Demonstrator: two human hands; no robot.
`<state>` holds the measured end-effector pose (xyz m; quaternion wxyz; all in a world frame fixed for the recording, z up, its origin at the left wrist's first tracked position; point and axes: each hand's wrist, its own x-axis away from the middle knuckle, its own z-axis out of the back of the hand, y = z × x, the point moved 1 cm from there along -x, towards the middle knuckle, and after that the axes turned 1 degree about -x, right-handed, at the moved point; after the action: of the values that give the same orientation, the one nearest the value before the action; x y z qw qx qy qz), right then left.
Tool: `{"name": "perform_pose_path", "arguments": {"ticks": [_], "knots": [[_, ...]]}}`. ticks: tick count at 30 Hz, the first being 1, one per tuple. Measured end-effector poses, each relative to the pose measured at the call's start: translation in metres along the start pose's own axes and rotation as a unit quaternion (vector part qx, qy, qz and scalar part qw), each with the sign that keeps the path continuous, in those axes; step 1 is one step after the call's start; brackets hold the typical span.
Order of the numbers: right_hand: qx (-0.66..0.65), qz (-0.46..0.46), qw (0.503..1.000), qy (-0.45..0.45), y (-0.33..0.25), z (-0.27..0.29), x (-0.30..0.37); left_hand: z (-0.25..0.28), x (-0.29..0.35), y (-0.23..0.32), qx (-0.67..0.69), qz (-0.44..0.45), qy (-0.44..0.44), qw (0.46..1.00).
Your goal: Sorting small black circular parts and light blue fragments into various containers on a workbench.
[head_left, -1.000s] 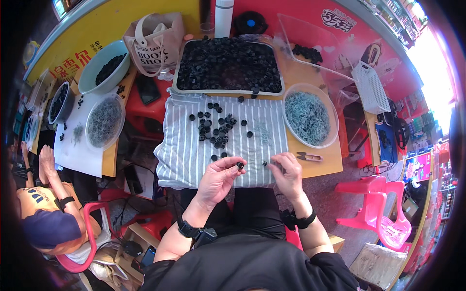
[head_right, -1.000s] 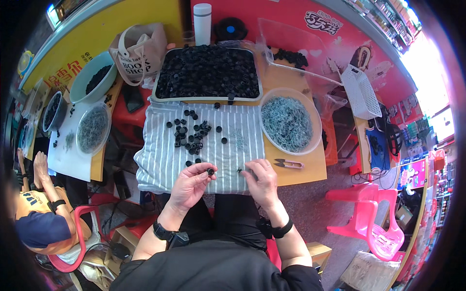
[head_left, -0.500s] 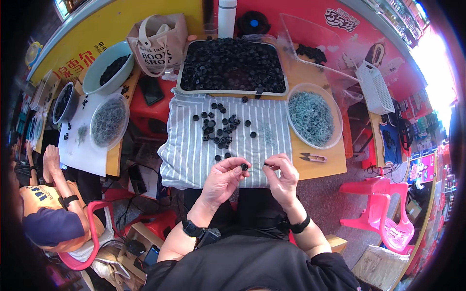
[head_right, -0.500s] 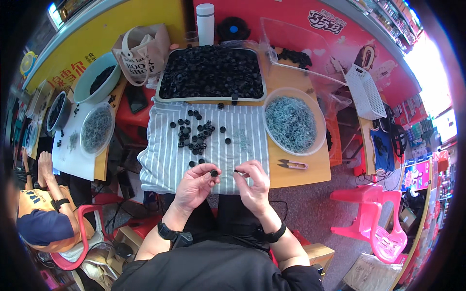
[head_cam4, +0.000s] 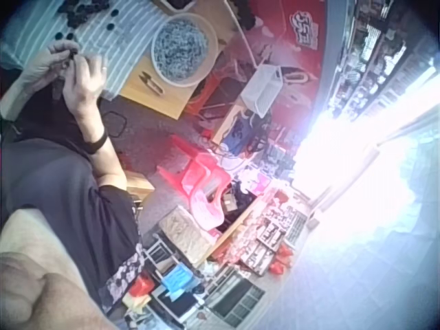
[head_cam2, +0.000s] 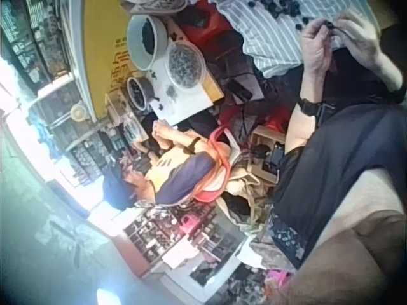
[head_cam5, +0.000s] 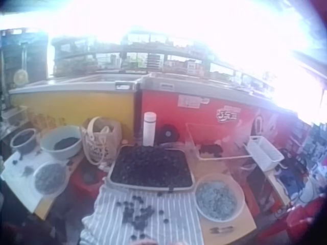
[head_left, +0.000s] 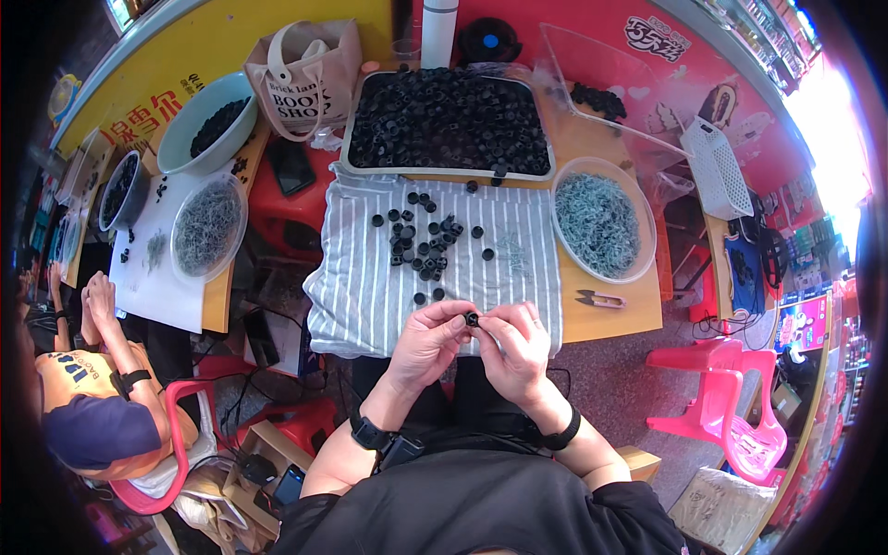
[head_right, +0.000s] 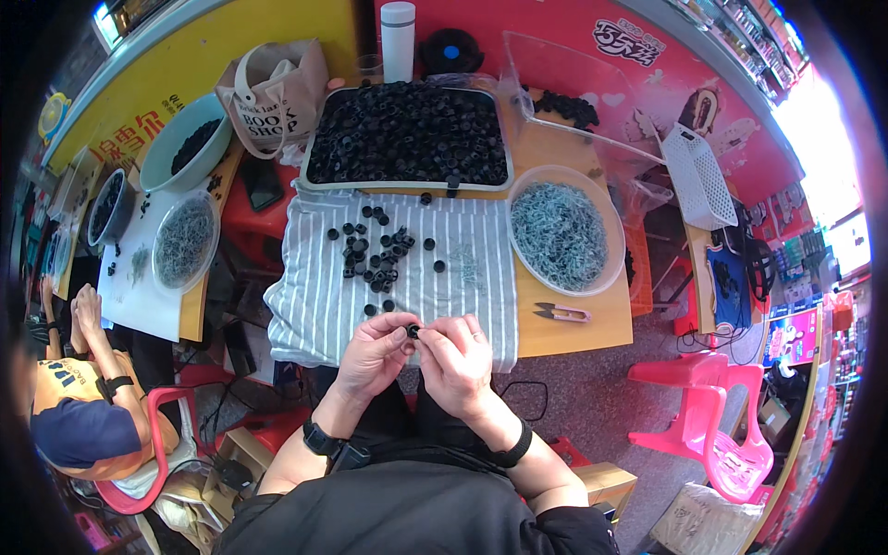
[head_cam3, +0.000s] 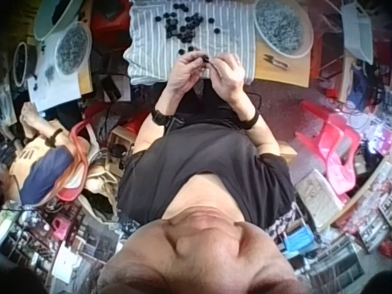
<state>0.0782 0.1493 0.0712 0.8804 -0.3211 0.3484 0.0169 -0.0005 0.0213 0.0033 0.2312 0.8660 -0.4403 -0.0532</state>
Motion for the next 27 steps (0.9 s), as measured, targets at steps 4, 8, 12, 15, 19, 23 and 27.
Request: {"name": "perform_pose_path", "arguments": {"ticks": [4, 8, 12, 15, 19, 23, 27], "knots": [[-0.001, 0.002, 1.000, 0.002, -0.0003, -0.0010, 0.0001, -0.0014, 0.0002, 0.0005, 0.000, -0.004, 0.000, 1.000], [-0.002, 0.003, 1.000, 0.003, -0.0007, -0.0011, 0.0004, -0.0014, 0.0010, 0.0009, 0.001, -0.001, 0.001, 1.000], [-0.005, -0.007, 1.000, 0.009, -0.0013, -0.0015, 0.0003, -0.0001, 0.0004, -0.0003, -0.004, -0.002, 0.001, 1.000], [-0.020, -0.003, 1.000, 0.024, 0.0008, -0.0036, 0.0016, -0.0001, 0.0007, 0.0001, -0.003, -0.005, 0.001, 1.000], [-0.014, 0.009, 1.000, 0.013, 0.0010, -0.0027, 0.0028, 0.0008, 0.0004, -0.0006, 0.002, -0.004, -0.001, 1.000], [-0.010, 0.025, 0.999, 0.022, -0.0005, -0.0024, 0.0033, 0.0005, 0.0004, -0.0016, 0.008, -0.007, -0.003, 1.000], [-0.005, 0.030, 0.999, 0.031, -0.0014, -0.0010, 0.0033, 0.0008, 0.0003, -0.0027, 0.010, -0.010, 0.009, 1.000]]}}
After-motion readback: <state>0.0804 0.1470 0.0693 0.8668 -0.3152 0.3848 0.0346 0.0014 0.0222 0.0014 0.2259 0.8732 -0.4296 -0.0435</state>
